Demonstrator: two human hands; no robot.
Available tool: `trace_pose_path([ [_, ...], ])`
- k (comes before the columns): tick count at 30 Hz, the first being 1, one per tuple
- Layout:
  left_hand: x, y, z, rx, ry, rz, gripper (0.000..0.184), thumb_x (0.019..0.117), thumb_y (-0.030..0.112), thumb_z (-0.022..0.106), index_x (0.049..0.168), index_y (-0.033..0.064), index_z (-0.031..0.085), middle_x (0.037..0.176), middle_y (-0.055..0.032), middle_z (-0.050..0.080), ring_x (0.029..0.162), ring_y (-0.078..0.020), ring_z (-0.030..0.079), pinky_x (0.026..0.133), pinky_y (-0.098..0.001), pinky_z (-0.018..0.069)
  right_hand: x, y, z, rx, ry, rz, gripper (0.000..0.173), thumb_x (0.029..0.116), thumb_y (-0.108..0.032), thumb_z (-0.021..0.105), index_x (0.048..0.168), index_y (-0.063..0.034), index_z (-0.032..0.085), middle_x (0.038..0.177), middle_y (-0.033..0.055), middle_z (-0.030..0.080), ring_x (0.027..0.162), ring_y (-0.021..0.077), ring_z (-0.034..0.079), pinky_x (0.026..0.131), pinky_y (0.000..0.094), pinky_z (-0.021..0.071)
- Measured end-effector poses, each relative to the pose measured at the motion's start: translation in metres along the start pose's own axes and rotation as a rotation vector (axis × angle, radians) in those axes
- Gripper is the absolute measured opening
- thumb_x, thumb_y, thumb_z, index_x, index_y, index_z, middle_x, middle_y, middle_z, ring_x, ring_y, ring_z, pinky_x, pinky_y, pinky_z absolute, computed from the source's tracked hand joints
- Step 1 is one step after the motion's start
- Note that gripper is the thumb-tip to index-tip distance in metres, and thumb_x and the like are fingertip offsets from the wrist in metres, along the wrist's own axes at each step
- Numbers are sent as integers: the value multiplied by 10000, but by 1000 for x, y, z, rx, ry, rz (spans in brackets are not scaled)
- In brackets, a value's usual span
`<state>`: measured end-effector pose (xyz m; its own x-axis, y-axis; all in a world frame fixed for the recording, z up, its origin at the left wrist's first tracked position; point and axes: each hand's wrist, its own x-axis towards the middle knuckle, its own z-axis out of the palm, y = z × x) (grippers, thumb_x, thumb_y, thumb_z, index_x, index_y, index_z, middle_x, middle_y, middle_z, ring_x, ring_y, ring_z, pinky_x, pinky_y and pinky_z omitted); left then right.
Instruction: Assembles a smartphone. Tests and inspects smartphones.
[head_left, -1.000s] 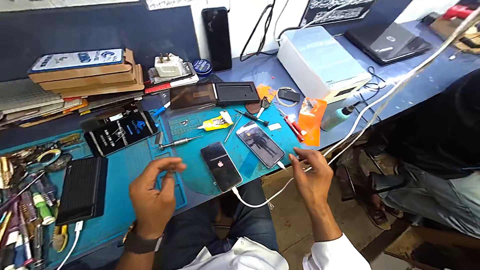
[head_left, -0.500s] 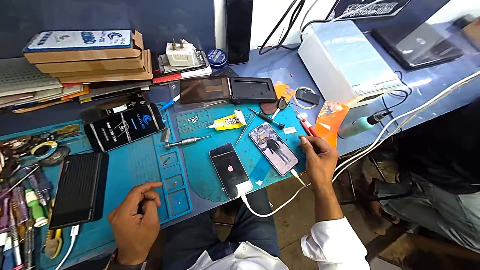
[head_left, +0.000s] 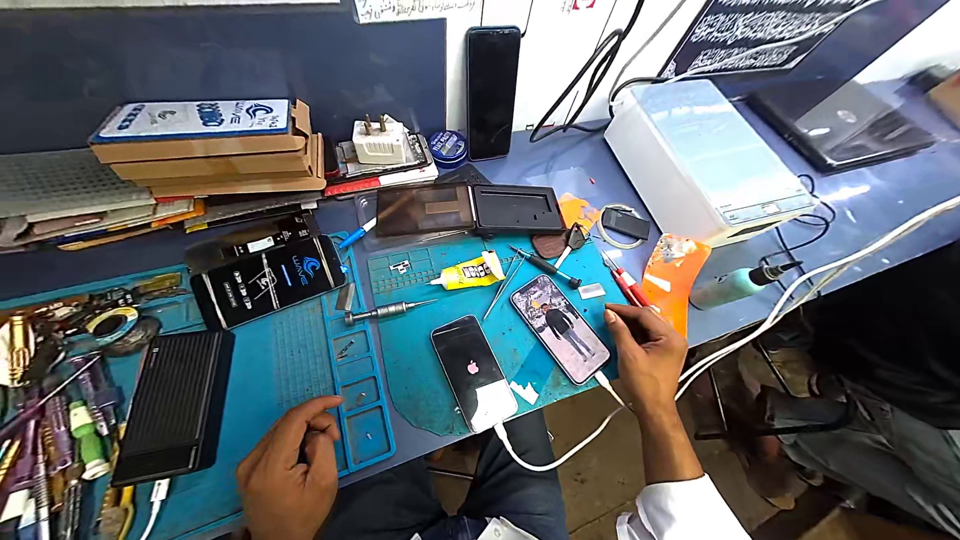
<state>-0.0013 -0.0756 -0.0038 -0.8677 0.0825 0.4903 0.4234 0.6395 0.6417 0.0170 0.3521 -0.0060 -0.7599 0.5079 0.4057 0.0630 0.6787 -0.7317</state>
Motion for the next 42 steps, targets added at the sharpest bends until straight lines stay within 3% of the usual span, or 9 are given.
trace_pose_path([
  [11,-2,0,-1,10,-3,-3,326,939,92,436,1058,6,727,722,18,637,623,-4,532,568,-160,448,1,4,-5,6,-50,3,166,954,-217,722,1067,-111,780,940,10,726,769,66,653,696,265,557],
  [34,-4,1,-4,25,-33,-21,321,949,58,448,1104,-10,721,781,-18,669,663,-33,572,603,-195,486,1,-1,-8,1,-101,17,201,991,-244,696,1106,-92,757,961,37,704,753,68,636,677,240,540],
  [42,-5,1,-3,35,-35,-30,324,950,63,450,1109,-8,723,786,-13,672,659,-24,568,587,-184,474,3,2,-5,5,-69,-2,192,966,-229,717,1080,-84,771,939,29,717,763,41,637,691,207,534],
])
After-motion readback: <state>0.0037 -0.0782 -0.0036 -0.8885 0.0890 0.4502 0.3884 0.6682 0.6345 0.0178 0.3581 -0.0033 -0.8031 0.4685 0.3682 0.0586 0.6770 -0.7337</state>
